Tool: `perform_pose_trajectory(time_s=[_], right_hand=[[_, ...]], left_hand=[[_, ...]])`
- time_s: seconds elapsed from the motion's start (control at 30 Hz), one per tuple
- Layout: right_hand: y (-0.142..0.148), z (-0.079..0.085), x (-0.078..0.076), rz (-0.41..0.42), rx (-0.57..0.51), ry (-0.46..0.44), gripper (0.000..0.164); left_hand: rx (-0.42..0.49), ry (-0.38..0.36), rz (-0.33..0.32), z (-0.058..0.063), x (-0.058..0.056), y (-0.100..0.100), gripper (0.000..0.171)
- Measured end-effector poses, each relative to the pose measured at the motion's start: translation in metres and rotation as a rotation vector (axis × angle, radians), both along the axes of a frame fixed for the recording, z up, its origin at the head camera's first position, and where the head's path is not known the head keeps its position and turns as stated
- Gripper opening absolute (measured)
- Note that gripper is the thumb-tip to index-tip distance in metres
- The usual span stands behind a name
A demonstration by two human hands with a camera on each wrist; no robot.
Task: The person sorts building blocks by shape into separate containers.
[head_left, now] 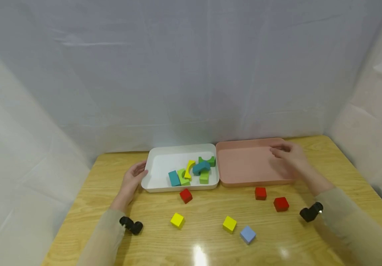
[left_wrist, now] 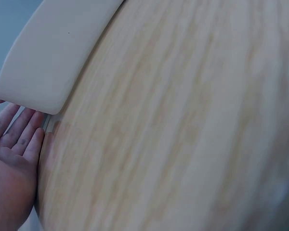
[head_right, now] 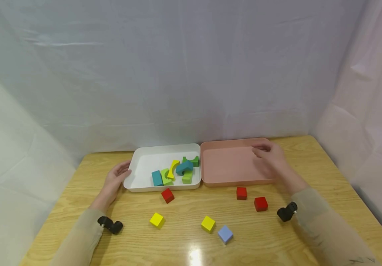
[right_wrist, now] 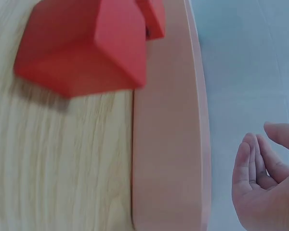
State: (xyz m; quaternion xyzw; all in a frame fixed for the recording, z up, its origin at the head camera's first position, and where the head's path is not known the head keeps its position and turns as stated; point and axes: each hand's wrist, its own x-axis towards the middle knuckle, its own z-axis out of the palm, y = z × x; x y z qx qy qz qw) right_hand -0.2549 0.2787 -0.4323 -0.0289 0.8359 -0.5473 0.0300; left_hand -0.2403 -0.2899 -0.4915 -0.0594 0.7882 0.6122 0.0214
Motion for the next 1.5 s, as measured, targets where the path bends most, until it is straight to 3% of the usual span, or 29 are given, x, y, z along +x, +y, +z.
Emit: perform_pose_trajectory(time_s=[0.33, 1.0, 1.1, 1.2, 1.3, 1.43, 1.5], right_hand=[[0.024, -0.008, 0.002, -0.051, -0.035, -0.002, 0.049], [0.053, -0.024, 0.012, -0.141, -0.121, 0.038, 0.029], [0.057, -0.027, 0.013, -0.150, -0.197, 0.023, 0.016], [0.060, -0.029, 0.014, -0.153, -0.245, 0.002, 0.022], [0.062, -0.032, 0.015, -0.161, -0.206, -0.028, 0.016], [0.062, -0.035, 0.016, -0.174, -0.145, -0.084, 0.036], [0.062, -0.038, 0.016, -0.171, -0.192, -0.124, 0.026]], left_hand=[[0.021, 0.001, -0.005, 0.000, -0.002, 0.000, 0.057], [0.002, -0.002, -0.001, 0.000, -0.001, -0.001, 0.058], [0.001, -0.005, 0.005, 0.000, 0.000, -0.001, 0.057], [0.002, -0.005, 0.008, 0.001, 0.001, -0.002, 0.057], [0.007, -0.001, 0.005, 0.001, 0.001, -0.002, 0.057], [0.008, -0.002, 0.001, 0.001, 0.002, -0.002, 0.057], [0.009, -0.005, 0.003, 0.001, 0.002, -0.002, 0.057]])
